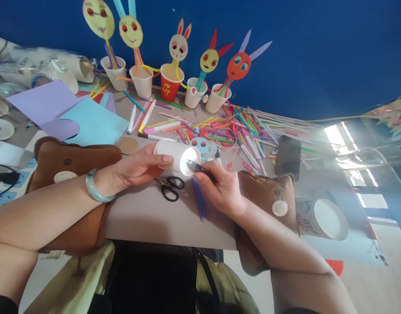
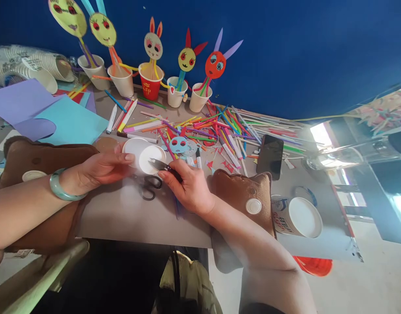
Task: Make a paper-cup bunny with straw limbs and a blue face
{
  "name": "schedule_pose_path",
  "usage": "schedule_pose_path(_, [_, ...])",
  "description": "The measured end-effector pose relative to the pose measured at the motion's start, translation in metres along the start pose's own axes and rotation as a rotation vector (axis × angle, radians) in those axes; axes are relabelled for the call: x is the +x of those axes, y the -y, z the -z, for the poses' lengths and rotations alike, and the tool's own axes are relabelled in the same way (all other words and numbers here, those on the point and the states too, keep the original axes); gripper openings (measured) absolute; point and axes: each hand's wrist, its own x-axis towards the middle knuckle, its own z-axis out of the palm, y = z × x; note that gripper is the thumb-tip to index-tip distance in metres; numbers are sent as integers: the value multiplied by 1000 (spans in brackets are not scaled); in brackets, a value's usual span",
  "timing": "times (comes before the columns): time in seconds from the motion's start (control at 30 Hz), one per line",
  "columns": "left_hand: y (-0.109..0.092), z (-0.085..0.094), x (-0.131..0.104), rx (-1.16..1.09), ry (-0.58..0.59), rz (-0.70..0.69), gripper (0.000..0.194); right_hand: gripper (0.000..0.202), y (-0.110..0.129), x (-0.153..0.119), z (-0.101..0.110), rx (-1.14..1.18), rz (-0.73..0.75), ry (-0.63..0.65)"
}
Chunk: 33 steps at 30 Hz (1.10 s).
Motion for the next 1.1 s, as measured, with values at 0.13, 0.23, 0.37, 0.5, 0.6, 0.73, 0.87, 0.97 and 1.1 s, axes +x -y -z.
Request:
schedule_pose_path(0.13, [0,0,0,0,-23,-2,46,25,0,0,-1,6,4,-12])
schedule_pose_path(0.23, [0,0,0,-9,-33,-3,46,26,0,0,-1,11,-16,-11])
schedule_pose_path(0.37, [0,0,0,-24,-24,-10,44,27,0,0,0,11,-31,-4])
schedule_pose_path(0.5, [1,2,1,-30,-16,-21,43,29,2,1,0,9,-53,2])
schedule_pose_path(0.6, [1,2,1,-22,-3,-26,43,34,2,-1,-2,27,-84,-4])
schedule_pose_path(0.73, [-2,0,-1,-21,-28,-40,43,43,-6,-10,-8,143,-110,-164])
schedule_pose_path(0.87, [-3,-2,-1,-5,-60,-58,43,43,-12,-14,-10,205,-77,-231])
schedule_pose_path(0.97, [-3,-1,0,-3,-61,-69,43,38,-8,-9,-7,121,-8,-202])
schedule_pose_path(1.1, [-2,-1,1,2,-47,-67,42,31,-3,-4,-5,-23,23,-186])
